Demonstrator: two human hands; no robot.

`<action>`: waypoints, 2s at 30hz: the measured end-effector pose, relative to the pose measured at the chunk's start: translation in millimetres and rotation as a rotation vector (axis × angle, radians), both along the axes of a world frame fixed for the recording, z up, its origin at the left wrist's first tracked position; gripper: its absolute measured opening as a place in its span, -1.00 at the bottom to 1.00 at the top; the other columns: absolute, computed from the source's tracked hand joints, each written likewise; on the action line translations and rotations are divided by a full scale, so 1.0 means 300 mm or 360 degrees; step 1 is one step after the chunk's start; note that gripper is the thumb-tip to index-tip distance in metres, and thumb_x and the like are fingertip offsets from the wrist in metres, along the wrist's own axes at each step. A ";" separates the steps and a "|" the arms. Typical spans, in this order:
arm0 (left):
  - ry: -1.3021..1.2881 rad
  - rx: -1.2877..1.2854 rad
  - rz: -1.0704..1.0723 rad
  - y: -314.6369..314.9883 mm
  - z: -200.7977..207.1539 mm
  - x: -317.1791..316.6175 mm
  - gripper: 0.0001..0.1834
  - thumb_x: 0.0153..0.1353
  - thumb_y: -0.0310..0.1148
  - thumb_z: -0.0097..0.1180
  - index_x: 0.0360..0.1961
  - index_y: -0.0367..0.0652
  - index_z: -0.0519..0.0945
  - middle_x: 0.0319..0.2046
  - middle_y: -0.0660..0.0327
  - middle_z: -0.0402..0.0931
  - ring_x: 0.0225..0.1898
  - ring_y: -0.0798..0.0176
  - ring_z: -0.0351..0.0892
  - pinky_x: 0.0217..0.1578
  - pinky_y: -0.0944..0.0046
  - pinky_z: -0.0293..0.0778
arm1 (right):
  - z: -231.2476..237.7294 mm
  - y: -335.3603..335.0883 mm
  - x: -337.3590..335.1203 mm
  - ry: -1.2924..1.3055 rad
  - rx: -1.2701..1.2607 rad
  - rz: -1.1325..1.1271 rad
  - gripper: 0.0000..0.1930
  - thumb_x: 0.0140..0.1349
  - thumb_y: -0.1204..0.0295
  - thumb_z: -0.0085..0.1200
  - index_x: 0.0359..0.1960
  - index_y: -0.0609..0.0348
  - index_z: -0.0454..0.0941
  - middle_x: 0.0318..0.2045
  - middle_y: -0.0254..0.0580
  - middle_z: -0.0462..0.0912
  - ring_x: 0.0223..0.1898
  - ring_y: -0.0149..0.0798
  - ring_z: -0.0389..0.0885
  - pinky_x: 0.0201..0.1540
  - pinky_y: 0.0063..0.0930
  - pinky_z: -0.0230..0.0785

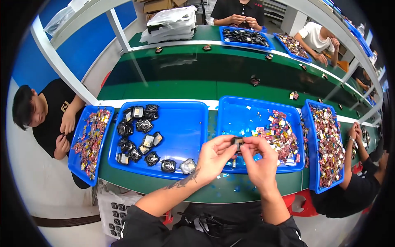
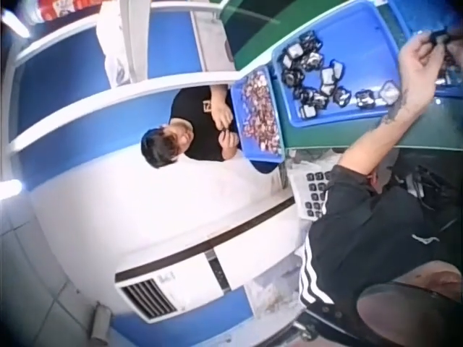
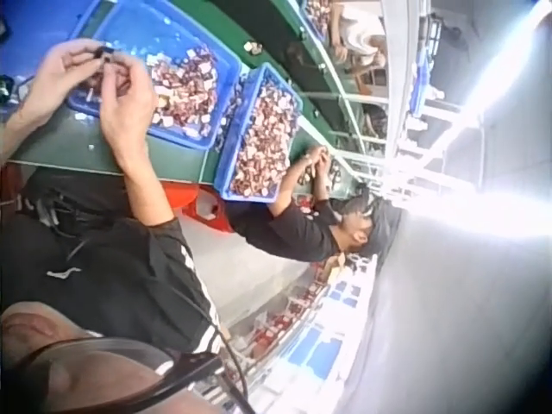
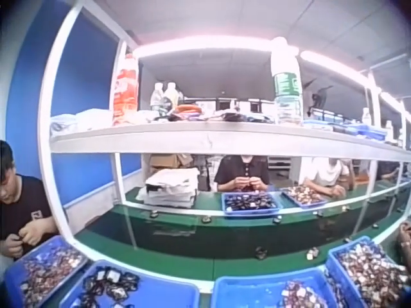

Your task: Assembling small electronic components (likely digital watch modules) by hand at a factory workbench.

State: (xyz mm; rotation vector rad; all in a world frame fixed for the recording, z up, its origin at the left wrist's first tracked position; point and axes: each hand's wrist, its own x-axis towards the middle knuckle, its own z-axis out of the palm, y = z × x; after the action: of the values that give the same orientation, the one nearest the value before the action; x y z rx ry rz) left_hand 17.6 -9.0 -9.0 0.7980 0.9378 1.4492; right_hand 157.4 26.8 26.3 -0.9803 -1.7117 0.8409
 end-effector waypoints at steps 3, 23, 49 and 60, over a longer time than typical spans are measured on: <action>0.0042 0.0026 0.0000 -0.012 0.017 -0.010 -0.70 0.28 -0.57 0.07 0.04 -0.39 0.45 0.00 0.09 0.54 -0.08 0.31 0.58 -0.02 0.28 0.56 | 0.015 0.011 0.006 -0.0186 0.0037 0.0048 -0.89 0.09 0.62 0.23 -0.32 0.29 0.60 -0.55 -0.28 0.61 -0.60 -0.52 0.45 -0.55 -0.59 0.29; -0.0066 0.0058 -0.0054 -0.018 0.022 -0.023 -0.64 0.29 -0.57 0.07 0.10 -0.46 0.42 -0.01 -0.02 0.54 -0.02 0.27 0.58 -0.02 0.30 0.57 | 0.069 0.001 0.000 -0.0400 -0.0078 0.0011 -0.93 0.06 0.56 0.25 -0.43 0.19 0.60 -0.66 -0.25 0.53 -0.72 -0.39 0.32 -0.64 -0.46 0.15; -0.0220 0.0089 0.0054 -0.012 0.032 -0.016 -0.68 0.31 -0.55 0.02 0.08 -0.32 0.40 -0.06 0.08 0.55 -0.05 0.28 0.58 -0.05 0.29 0.59 | 0.034 -0.013 0.064 0.0257 -0.0640 0.0258 -0.71 0.09 0.60 0.28 -0.17 0.28 0.48 -0.36 -0.28 0.59 -0.32 -0.46 0.60 -0.26 -0.61 0.51; 0.1278 0.0768 0.0210 -0.020 0.074 -0.034 -0.69 0.10 -0.68 0.17 -0.12 -0.20 0.67 -0.14 0.01 0.56 -0.19 0.18 0.67 -0.19 0.32 0.57 | 0.030 -0.008 0.095 0.0437 -0.0752 0.0376 -0.91 0.16 0.64 0.21 -0.32 0.36 0.56 -0.32 -0.21 0.62 -0.27 -0.48 0.61 -0.27 -0.67 0.52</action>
State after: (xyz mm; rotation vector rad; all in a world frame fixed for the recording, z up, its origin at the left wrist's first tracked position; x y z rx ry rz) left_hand 7.3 -14.9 13.3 1.7849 1.2556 1.5034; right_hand 185.9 24.6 35.2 -0.9202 -1.4349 1.5111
